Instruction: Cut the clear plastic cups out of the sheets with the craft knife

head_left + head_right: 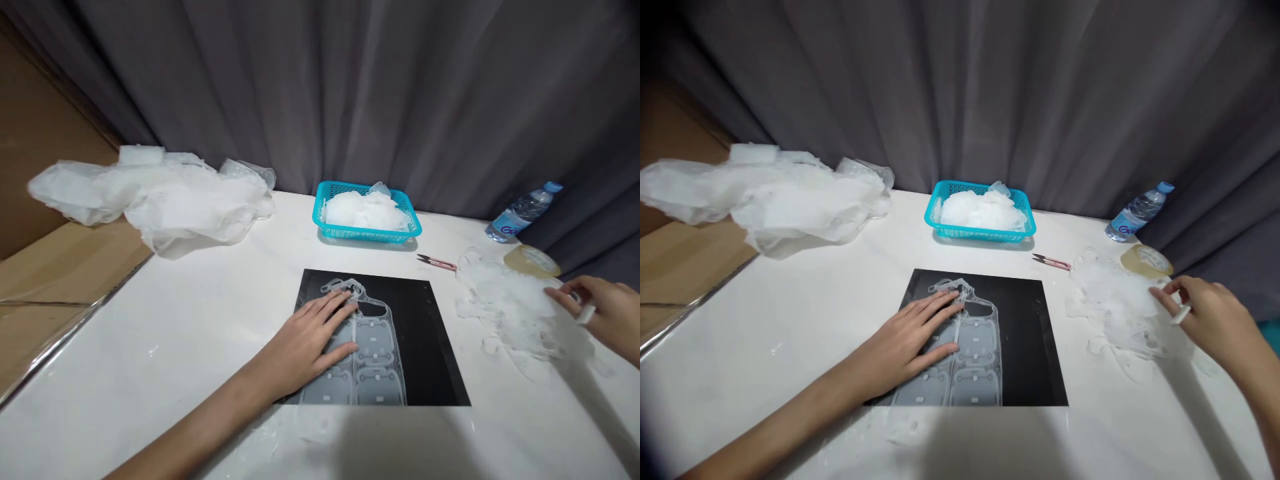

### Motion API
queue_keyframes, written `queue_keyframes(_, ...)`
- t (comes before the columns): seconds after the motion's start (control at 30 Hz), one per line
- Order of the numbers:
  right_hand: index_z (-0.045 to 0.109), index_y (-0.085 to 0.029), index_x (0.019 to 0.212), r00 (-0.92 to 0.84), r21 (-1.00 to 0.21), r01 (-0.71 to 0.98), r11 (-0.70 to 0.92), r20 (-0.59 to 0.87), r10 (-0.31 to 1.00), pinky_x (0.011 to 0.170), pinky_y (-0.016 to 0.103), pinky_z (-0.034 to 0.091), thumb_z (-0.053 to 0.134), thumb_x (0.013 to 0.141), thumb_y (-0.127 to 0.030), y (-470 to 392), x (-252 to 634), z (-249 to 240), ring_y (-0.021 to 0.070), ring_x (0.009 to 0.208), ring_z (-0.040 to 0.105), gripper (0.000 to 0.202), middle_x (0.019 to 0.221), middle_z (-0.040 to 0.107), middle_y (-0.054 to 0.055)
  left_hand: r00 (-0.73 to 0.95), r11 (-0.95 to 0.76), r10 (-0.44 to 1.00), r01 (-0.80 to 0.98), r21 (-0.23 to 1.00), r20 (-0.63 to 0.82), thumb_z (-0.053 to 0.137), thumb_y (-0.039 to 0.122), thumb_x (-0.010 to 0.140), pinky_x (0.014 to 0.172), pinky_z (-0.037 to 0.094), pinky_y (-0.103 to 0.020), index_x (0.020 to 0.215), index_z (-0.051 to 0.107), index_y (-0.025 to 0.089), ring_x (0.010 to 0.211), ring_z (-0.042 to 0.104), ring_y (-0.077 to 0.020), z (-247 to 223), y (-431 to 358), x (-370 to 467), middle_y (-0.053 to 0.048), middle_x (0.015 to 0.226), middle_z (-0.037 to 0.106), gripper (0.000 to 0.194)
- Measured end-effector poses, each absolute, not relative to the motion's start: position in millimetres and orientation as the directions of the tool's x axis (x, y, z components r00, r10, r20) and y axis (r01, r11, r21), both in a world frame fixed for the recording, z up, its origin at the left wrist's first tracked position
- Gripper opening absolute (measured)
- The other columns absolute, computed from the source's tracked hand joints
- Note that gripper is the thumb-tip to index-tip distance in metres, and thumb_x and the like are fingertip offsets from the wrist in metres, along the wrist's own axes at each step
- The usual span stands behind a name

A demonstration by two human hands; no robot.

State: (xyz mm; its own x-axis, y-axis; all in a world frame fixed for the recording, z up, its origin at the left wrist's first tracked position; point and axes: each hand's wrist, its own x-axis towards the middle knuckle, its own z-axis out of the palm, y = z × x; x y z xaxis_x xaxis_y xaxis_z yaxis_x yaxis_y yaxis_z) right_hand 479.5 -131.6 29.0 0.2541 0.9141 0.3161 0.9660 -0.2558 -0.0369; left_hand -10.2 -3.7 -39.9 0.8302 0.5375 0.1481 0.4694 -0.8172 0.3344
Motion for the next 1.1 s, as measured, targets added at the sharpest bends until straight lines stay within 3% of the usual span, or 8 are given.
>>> queue_keyframes(0.17,0.065,-0.026,0.095,0.100,0.022,0.991,-0.132,0.534,0.839,0.069,0.046,0.041,0.041,0.105,-0.056,-121.5,435.6,24.9,0.0355,0.078,0.058,0.040,0.081,0.057,0.012,0.741,-0.763,0.643,0.594,0.256,0.194,0.051,0.082,0.091,0.125,0.030,-0.062,0.162,0.035,0.017,0.159,0.024,-0.0423,-47.0,8.2,-14.2,-0.020,0.170,0.031,0.097)
queue_keyframes(0.27,0.071,-0.023,0.114,0.038,-0.202,0.974,0.107,0.608,0.793,0.084,0.049,0.047,0.034,0.109,-0.049,-107.4,382.7,19.3,0.0375,0.106,0.060,0.046,0.114,0.058,0.017,0.702,-0.731,0.680,0.627,0.269,0.211,0.051,0.088,0.086,0.126,0.025,-0.064,0.158,0.040,0.014,0.158,0.026,-0.0445,-46.0,17.5,-19.8,-0.022,0.168,0.035,0.104)
queue_keyframes(0.37,0.071,-0.022,0.121,-0.064,-0.432,0.840,0.329,0.523,0.850,0.082,0.042,0.053,0.028,0.110,-0.055,-95.3,330.1,10.8,0.0258,0.097,0.062,0.055,0.118,0.057,0.015,0.692,-0.716,0.697,0.656,0.240,0.189,0.052,0.090,0.083,0.124,0.030,-0.063,0.153,0.045,0.009,0.155,0.030,-0.0467,-38.2,25.1,-26.0,-0.027,0.165,0.035,0.107)
queue_keyframes(0.47,0.070,-0.020,0.110,-0.302,-0.698,0.571,0.432,0.311,0.901,0.079,0.033,0.054,0.038,0.112,-0.041,-87.4,288.6,3.2,0.0181,0.089,0.065,0.038,0.105,0.065,0.009,0.703,-0.726,0.687,0.655,0.208,0.185,0.057,0.086,0.084,0.114,0.041,-0.061,0.136,0.057,0.014,0.141,0.045,-0.0451,-23.9,26.6,-27.0,-0.024,0.153,0.049,0.089)
queue_keyframes(0.57,0.071,-0.019,0.098,-0.387,-0.826,0.433,0.361,0.191,0.902,0.082,0.029,0.054,0.057,0.107,-0.032,-83.1,264.1,-5.3,0.0160,0.091,0.067,0.020,0.098,0.070,0.005,0.656,-0.695,0.719,0.678,0.238,0.231,0.058,0.071,0.094,0.098,0.051,-0.055,0.108,0.062,0.017,0.115,0.058,-0.0372,-10.4,17.7,-19.3,-0.017,0.125,0.061,0.056)
queue_keyframes(0.67,0.072,-0.019,0.098,-0.373,-0.867,0.390,0.309,0.158,0.914,0.084,0.028,0.054,0.072,0.098,-0.028,-81.8,256.7,-16.5,0.0152,0.091,0.069,0.009,0.099,0.072,0.004,0.712,-0.729,0.673,0.593,0.342,0.200,0.058,0.064,0.099,0.097,0.052,-0.050,0.110,0.060,0.018,0.113,0.059,-0.0327,-8.1,1.0,-6.4,-0.013,0.123,0.062,0.047)
queue_keyframes(0.83,0.073,-0.019,0.098,-0.366,-0.881,0.382,0.280,0.134,0.921,0.085,0.029,0.056,0.073,0.097,-0.026,-82.9,260.2,-31.2,0.0152,0.091,0.069,0.007,0.098,0.073,0.004,0.817,-0.756,0.568,0.470,0.455,0.101,0.063,0.067,0.095,0.114,0.045,-0.054,0.147,0.046,0.018,0.141,0.049,-0.0368,-25.5,-21.0,9.1,-0.017,0.154,0.051,0.074)
queue_keyframes(1.1,0.073,-0.019,0.102,-0.458,-0.854,0.335,0.398,0.221,0.861,0.093,0.032,0.056,0.067,0.101,-0.022,-81.0,259.7,-39.4,0.0165,0.101,0.070,0.007,0.103,0.075,0.005,0.778,-0.703,0.624,0.520,0.485,0.070,0.069,0.059,0.094,0.117,0.043,-0.056,0.154,0.047,0.025,0.147,0.046,-0.0372,-35.0,-21.6,13.3,-0.013,0.161,0.049,0.072)
